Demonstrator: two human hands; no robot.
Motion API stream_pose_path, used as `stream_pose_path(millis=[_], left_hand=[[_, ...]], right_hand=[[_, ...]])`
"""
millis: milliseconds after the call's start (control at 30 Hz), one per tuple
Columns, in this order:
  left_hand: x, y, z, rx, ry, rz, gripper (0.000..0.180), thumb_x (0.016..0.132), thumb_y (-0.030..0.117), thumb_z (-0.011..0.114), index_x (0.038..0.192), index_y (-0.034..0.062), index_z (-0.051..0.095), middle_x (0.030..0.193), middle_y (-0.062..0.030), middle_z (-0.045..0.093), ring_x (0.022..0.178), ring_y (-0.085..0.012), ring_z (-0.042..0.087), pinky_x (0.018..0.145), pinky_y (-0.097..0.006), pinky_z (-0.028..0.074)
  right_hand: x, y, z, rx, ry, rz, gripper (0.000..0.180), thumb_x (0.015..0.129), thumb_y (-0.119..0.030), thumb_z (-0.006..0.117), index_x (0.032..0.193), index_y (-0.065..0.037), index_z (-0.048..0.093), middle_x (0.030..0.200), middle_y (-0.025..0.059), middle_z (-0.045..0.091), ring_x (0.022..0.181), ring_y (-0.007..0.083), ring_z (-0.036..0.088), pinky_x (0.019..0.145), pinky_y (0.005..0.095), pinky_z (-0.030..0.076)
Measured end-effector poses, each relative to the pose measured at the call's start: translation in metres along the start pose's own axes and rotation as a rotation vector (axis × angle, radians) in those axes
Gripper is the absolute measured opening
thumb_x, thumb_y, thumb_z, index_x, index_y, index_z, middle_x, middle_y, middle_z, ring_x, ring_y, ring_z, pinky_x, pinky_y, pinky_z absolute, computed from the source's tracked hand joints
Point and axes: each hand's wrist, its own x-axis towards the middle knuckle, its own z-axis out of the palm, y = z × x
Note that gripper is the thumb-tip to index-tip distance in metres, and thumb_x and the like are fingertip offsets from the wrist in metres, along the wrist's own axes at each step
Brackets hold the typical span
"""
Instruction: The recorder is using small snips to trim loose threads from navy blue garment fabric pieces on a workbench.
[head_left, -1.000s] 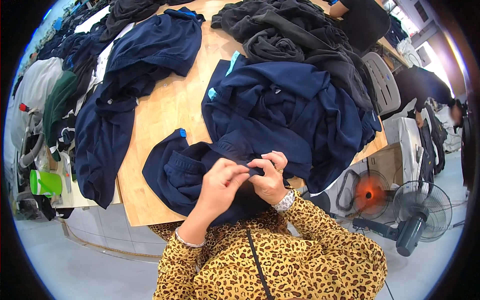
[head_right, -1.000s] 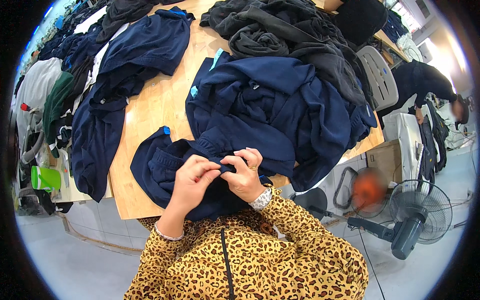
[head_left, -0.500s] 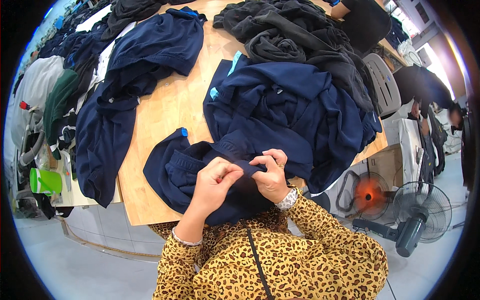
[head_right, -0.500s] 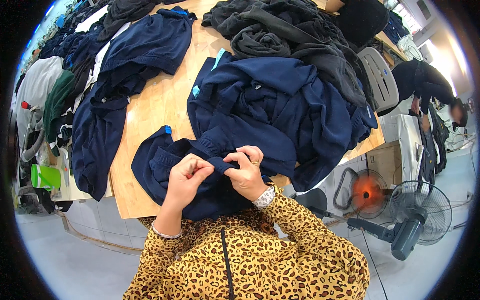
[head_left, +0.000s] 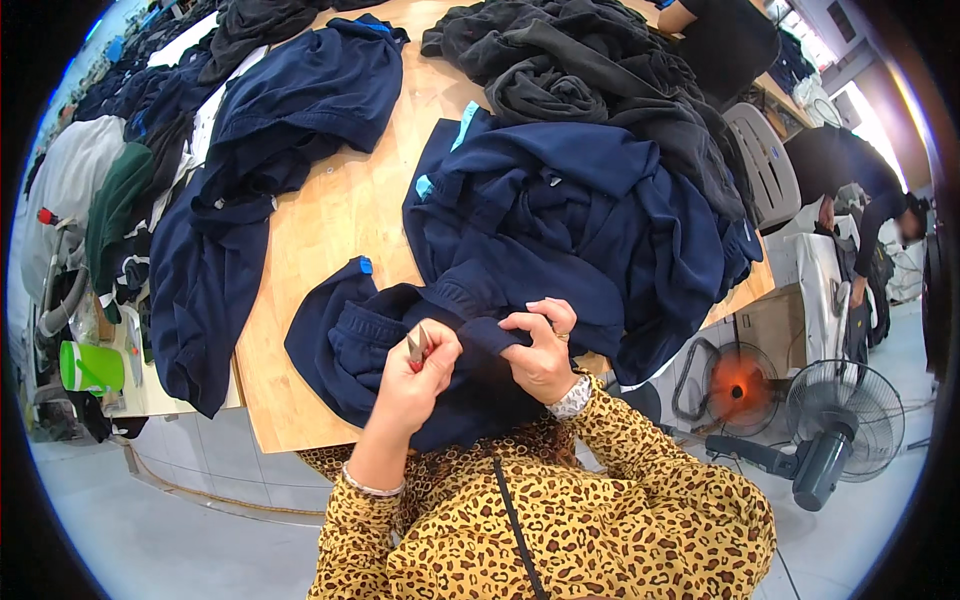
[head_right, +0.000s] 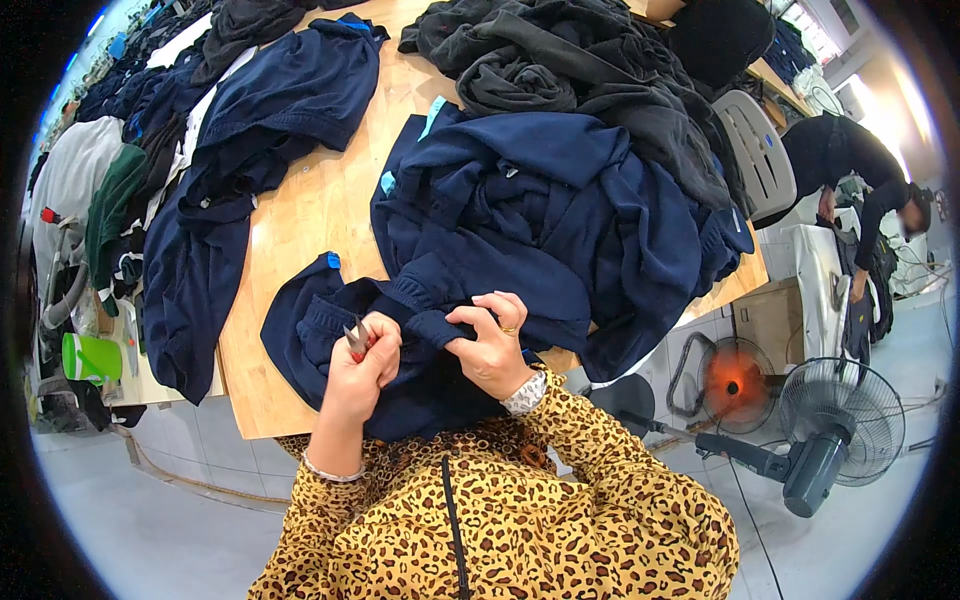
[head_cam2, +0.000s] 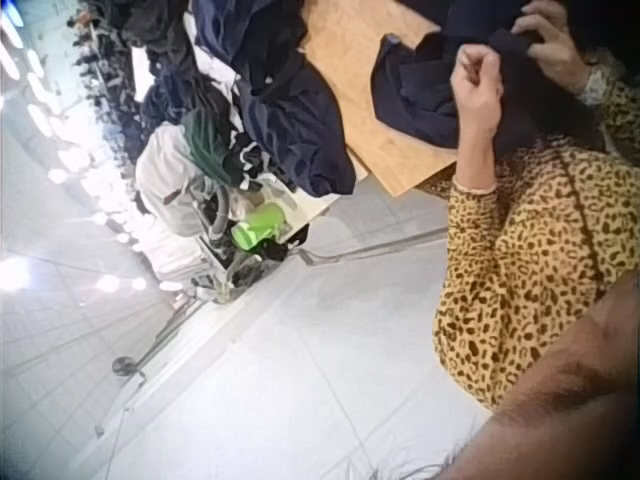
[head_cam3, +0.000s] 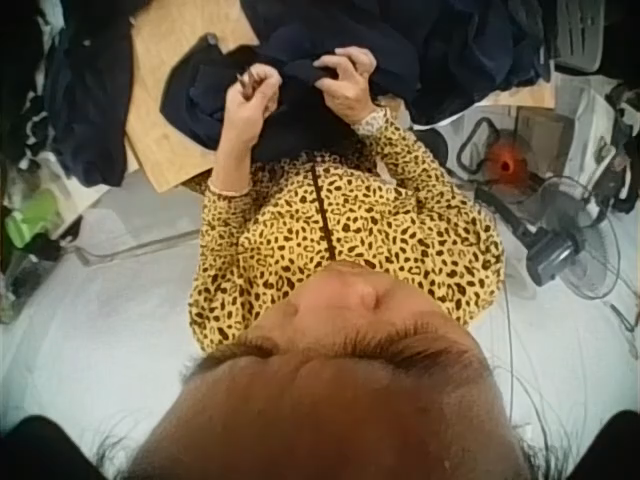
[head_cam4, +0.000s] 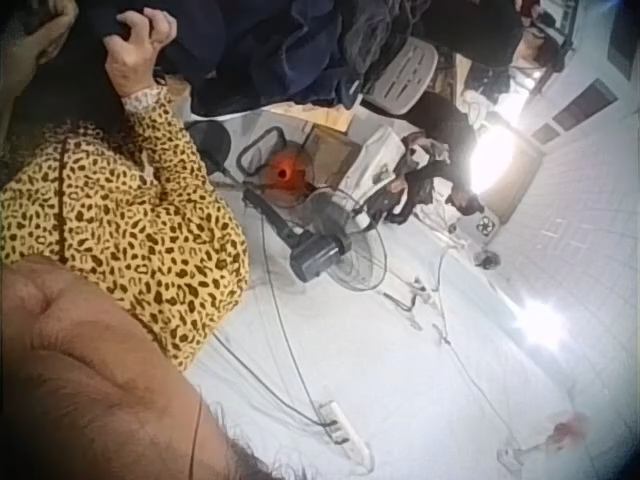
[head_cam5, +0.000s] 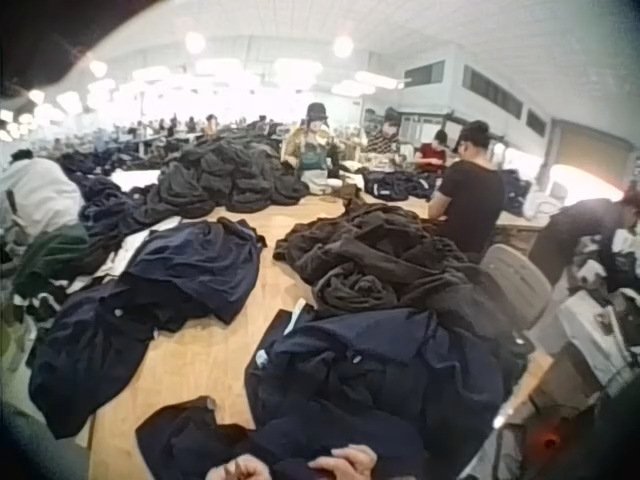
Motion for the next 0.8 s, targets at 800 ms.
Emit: stream_pose_path(millis=[800], left_hand=[[0.002,-0.007,0.019,0.648,0.084,0.526,0.009,0.079,-0.001,0.070,0.088,0.0007,0.068,0.086,-0.0050,0.059,0.065,-0.0089,0.056,0.056,-0.021,0.044]], right_hand=[[-0.004,-0.010,-0.003,0.107,0.021,0.216,0.016,0.062,-0.004,0.071,0.075,-0.014,0.071,0.101,0.0009,0.060,0.108,0.0289,0.044,0.092,0.0411,0.035]])
